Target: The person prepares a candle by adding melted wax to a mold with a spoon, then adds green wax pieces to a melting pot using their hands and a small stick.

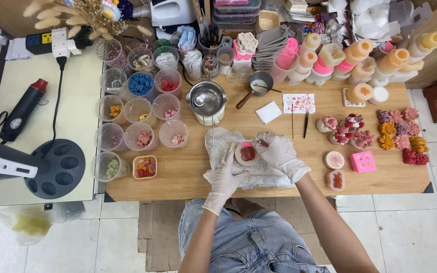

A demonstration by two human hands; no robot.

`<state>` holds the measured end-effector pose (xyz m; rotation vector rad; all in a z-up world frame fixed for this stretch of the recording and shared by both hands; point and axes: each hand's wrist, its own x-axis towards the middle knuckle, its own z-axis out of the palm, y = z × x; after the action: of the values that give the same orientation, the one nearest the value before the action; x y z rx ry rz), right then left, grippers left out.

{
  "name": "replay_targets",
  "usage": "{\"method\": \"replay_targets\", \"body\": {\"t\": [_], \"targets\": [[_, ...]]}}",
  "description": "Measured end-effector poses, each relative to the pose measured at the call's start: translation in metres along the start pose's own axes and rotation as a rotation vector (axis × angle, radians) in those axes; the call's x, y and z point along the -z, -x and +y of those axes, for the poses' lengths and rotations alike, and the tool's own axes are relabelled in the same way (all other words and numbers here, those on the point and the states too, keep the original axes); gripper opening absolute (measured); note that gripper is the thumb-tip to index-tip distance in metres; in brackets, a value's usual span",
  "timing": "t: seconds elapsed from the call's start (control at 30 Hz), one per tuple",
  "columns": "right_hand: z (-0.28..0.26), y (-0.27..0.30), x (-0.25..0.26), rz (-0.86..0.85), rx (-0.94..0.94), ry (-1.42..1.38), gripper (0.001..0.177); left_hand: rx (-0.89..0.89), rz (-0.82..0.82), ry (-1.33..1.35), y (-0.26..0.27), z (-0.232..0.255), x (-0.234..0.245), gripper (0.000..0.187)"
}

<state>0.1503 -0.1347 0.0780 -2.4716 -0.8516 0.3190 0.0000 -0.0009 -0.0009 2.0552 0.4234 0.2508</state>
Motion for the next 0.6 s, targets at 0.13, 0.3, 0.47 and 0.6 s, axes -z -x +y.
{"method": "replay_targets", "body": {"t": [0.13, 0.3, 0.47, 0.6], "targets": [[0.015, 0.001, -0.002, 0.112, 0.104, 0.029, 0.011, -0.015, 0.010, 0.016, 0.000, -0.005, -0.002, 0.114], [0.011, 0.004, -0.002, 0.106, 0.206, 0.051, 0.012, 0.022, -0.009, 0.000, 0.001, -0.004, -0.002, 0.112], [-0.002, 0.010, 0.002, 0.100, 0.200, 0.041, 0.012, 0.002, -0.007, -0.018, 0.000, -0.004, -0.002, 0.113], [0.000, 0.006, 0.003, 0.079, 0.203, 0.051, 0.012, -0.003, -0.001, -0.012, 0.000, -0.004, -0.003, 0.114]]}}
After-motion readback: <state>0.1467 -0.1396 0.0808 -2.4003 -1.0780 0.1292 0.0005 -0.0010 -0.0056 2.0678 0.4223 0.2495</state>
